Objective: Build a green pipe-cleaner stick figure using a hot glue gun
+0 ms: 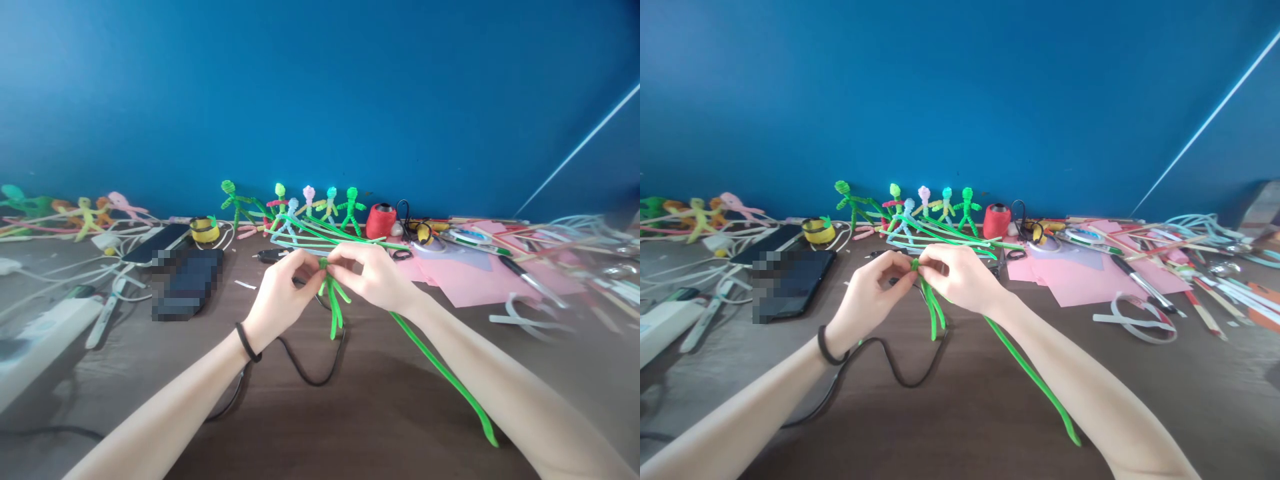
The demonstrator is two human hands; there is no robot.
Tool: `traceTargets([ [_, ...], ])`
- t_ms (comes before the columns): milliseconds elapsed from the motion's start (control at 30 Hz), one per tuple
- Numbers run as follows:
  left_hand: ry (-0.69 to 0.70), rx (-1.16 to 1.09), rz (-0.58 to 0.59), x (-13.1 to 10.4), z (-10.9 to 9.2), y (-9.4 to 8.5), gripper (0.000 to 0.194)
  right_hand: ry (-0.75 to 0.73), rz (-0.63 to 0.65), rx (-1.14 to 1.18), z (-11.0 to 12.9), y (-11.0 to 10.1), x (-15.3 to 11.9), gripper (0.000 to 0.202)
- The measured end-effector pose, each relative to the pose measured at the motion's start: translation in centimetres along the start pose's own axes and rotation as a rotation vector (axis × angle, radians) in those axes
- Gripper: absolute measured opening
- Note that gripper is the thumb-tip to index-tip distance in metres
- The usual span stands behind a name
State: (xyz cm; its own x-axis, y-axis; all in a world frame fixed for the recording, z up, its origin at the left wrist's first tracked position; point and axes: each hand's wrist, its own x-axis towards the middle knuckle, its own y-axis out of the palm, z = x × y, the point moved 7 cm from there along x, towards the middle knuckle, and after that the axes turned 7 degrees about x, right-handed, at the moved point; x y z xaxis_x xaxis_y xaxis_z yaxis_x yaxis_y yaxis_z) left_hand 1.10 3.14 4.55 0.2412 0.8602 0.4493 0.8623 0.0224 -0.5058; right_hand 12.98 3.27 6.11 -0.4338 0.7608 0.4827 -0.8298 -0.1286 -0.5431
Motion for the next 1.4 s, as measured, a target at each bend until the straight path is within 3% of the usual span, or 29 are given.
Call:
traceTargets([
  [133, 0.002, 0.005, -0.014, 0.1, -0.2, -0.4, 0.008, -0.023, 0.018, 0.009, 0.3, 0.1, 0.0, 0.012],
  [500, -0.093, -0.228, 0.105, 0.4, 0.4, 0.1, 0.009, 0.12, 0.089, 0.185, -0.4, 0.1, -0.1, 0.014],
  [800, -0.201, -0.349, 0.114, 0.5, 1.7, 0.5, 0.015, 0.165, 0.065, 0.295, -1.1, -0.1, 0.0, 0.014],
  [1133, -0.349, -0.757, 0.227, 0.2, 2.1, 1.6, 0.009, 0.324, 0.035, 0.833, -3.3, 1.0, -0.1, 0.012],
  [1400, -0.445, -0.938, 0.261, -0.1, 2.8, 2.3, 0.005, 0.282, 0.024, 0.786, -2.8, 1.2, 0.0, 0.011],
])
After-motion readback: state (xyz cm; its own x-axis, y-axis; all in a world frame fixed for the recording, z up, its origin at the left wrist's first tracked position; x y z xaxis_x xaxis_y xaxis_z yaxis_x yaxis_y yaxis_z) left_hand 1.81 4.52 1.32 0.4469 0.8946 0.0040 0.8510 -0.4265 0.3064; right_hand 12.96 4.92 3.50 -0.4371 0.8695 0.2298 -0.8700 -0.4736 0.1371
